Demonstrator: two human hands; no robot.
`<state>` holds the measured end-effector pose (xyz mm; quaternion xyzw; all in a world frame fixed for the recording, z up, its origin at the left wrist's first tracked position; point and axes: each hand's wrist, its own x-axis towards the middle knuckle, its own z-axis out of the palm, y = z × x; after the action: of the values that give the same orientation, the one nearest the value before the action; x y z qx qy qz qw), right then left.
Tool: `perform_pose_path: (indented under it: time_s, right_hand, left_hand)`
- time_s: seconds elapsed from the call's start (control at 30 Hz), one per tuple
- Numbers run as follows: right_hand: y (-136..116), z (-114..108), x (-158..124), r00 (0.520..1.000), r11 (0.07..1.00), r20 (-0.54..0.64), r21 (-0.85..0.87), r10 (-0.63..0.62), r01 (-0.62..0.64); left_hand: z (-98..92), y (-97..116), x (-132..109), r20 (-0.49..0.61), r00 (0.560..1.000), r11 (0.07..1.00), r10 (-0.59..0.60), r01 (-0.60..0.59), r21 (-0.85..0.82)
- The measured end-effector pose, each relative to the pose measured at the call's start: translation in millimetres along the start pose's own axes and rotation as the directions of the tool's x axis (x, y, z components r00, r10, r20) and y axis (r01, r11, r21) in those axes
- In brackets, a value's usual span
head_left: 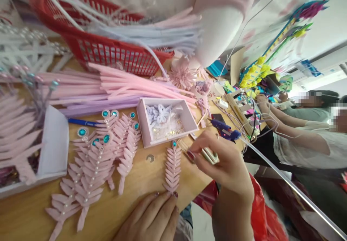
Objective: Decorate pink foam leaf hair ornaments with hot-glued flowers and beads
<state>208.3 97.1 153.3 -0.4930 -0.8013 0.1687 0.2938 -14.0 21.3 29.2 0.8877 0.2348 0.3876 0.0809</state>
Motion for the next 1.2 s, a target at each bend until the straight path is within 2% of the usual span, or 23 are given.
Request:
perform_pose_path:
  time_s: [0.07, 0.13, 0.2, 0.3, 0.43, 0.53, 0.7, 0.93, 1.07, 1.2]
  right_hand:
    - [2.9, 16.7, -30.1, 0.997, 0.98, -0.068, 0.197, 0.032, -0.018]
    - [6.2, 35.0, -52.4, 0.987, 0.953, -0.137, 0.302, 0.079, -0.034]
    - [8.0, 49.7, -65.2, 0.977, 0.95, -0.181, 0.306, 0.114, -0.054]
    - [7.3, 59.9, -70.6, 0.978, 0.972, -0.176, 0.226, 0.112, -0.071]
    - [6.3, 61.8, -68.6, 0.989, 0.991, -0.137, 0.128, 0.054, -0.036]
    - [7.9, 63.3, -67.8, 0.993, 0.993, -0.112, 0.114, 0.024, -0.011]
    - [10.3, 63.7, -68.4, 0.996, 0.995, -0.083, 0.094, 0.018, -0.01]
    - [9.9, 60.1, -70.0, 0.989, 0.985, -0.144, 0.172, 0.036, -0.011]
    - [11.2, 61.6, -74.2, 0.982, 0.987, -0.19, 0.158, 0.0, 0.031]
    - [12.9, 62.0, -74.7, 0.986, 0.986, -0.162, 0.153, -0.044, 0.069]
  left_hand:
    - [-7.5, 2.9, 4.4, -0.035, 0.991, 0.991, -0.129, 0.128, -0.025]
    - [-12.6, 5.3, 7.0, 0.002, 0.99, 0.989, -0.142, 0.142, -0.03]
    - [-15.2, 6.8, 7.5, 0.047, 0.993, 0.993, -0.11, 0.111, -0.027]
    - [-16.6, 7.2, 6.5, 0.084, 0.989, 0.992, -0.12, 0.123, -0.03]
    - [-15.8, 6.9, 7.6, 0.094, 0.99, 0.994, -0.104, 0.106, -0.02]
    - [-14.6, 7.8, 9.7, 0.079, 0.989, 0.992, -0.125, 0.126, -0.009]
    - [-15.6, 8.8, 13.5, 0.113, 0.981, 0.986, -0.16, 0.164, -0.026]
    - [-17.8, 10.5, 14.3, 0.136, 0.975, 0.983, -0.173, 0.179, -0.032]
    - [-19.1, 10.6, 11.7, 0.148, 0.977, 0.987, -0.152, 0.159, -0.038]
    - [-20.0, 6.8, 11.1, 0.173, 0.978, 0.992, -0.117, 0.123, -0.025]
